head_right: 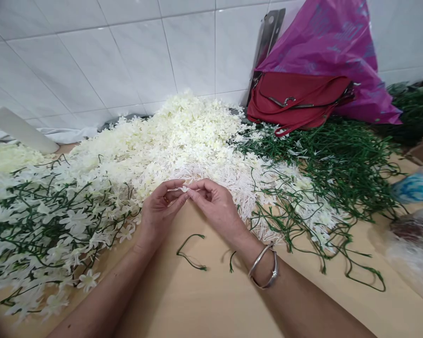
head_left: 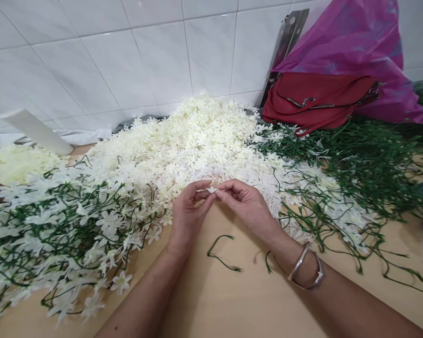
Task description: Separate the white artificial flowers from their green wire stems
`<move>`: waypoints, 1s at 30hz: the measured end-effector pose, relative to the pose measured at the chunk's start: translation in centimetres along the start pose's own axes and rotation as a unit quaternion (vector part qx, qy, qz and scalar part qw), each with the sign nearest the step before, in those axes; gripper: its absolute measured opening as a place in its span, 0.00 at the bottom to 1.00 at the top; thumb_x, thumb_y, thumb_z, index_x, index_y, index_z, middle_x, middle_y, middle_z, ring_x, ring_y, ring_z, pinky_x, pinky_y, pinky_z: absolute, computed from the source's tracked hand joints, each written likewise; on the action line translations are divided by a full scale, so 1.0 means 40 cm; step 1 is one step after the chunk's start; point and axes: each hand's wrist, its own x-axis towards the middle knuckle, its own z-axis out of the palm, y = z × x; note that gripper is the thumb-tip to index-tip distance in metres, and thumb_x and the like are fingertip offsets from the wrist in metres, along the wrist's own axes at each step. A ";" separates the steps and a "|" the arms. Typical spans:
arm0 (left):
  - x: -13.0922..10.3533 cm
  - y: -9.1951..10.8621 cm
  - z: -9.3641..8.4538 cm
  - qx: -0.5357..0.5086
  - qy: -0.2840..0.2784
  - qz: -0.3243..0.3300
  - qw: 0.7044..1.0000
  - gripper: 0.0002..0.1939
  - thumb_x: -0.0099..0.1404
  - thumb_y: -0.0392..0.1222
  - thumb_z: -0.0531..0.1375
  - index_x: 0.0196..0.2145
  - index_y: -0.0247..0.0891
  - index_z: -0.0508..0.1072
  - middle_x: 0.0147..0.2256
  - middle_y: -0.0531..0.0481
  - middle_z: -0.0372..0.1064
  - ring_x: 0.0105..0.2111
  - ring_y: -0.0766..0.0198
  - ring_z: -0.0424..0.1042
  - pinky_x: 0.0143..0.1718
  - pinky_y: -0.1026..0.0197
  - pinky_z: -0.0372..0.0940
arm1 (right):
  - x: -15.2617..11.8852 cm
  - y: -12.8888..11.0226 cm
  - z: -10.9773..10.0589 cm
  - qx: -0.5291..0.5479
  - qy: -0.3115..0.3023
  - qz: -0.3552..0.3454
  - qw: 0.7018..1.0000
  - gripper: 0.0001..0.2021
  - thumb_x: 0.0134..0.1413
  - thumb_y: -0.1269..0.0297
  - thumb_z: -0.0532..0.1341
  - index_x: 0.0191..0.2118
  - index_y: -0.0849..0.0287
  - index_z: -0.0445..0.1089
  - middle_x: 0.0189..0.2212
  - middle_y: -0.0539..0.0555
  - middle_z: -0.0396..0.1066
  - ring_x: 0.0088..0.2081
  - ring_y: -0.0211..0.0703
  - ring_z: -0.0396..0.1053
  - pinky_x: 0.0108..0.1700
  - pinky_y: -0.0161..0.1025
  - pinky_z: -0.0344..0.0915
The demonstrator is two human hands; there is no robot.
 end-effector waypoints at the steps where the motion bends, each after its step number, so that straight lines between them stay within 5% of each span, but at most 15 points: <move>1: -0.001 0.002 0.001 0.009 -0.004 0.008 1.000 0.15 0.64 0.41 0.68 0.49 0.39 0.76 0.41 0.46 0.81 0.39 0.61 0.83 0.43 0.62 0.76 | 0.001 0.001 0.000 -0.001 0.006 0.003 1.000 0.08 0.56 0.58 0.68 0.38 0.56 0.77 0.33 0.52 0.79 0.36 0.45 0.75 0.43 0.43 0.70; 6: -0.004 0.021 -0.001 0.007 -0.007 0.004 1.000 0.15 0.66 0.44 0.69 0.48 0.39 0.77 0.39 0.47 0.82 0.39 0.60 0.83 0.41 0.62 0.75 | 0.004 -0.012 -0.006 -0.011 0.046 0.016 0.999 0.09 0.56 0.56 0.68 0.36 0.57 0.77 0.33 0.53 0.80 0.37 0.44 0.76 0.45 0.42 0.71; 13: 0.005 0.016 -0.014 -0.039 0.088 0.006 0.995 0.11 0.66 0.47 0.68 0.40 0.38 0.79 0.37 0.48 0.80 0.39 0.62 0.80 0.44 0.62 0.74 | 0.007 -0.029 -0.013 0.029 0.060 0.012 0.998 0.10 0.58 0.55 0.69 0.37 0.56 0.76 0.31 0.52 0.79 0.36 0.43 0.77 0.47 0.43 0.73; 18: 0.007 0.010 -0.010 -0.059 0.077 -0.016 0.995 0.17 0.64 0.45 0.69 0.49 0.38 0.77 0.51 0.42 0.77 0.41 0.63 0.80 0.45 0.62 0.74 | 0.004 -0.025 -0.010 0.022 0.057 0.001 0.998 0.09 0.57 0.58 0.69 0.40 0.56 0.77 0.32 0.51 0.78 0.34 0.41 0.74 0.43 0.41 0.73; 22: 0.009 0.008 -0.012 -0.062 0.085 0.006 0.994 0.12 0.64 0.45 0.69 0.42 0.37 0.79 0.62 0.38 0.68 0.47 0.60 0.80 0.50 0.58 0.74 | -0.006 -0.027 -0.001 0.008 0.056 -0.019 0.998 0.05 0.57 0.62 0.68 0.38 0.56 0.76 0.34 0.52 0.78 0.37 0.43 0.75 0.46 0.42 0.71; 30: 0.007 0.000 -0.015 -0.030 0.099 -0.017 0.994 0.09 0.65 0.46 0.69 0.38 0.38 0.78 0.35 0.50 0.77 0.34 0.65 0.76 0.39 0.64 0.70 | -0.021 -0.049 0.006 -0.078 0.048 -0.096 0.991 0.03 0.60 0.66 0.66 0.37 0.54 0.79 0.36 0.53 0.77 0.40 0.45 0.73 0.47 0.44 0.68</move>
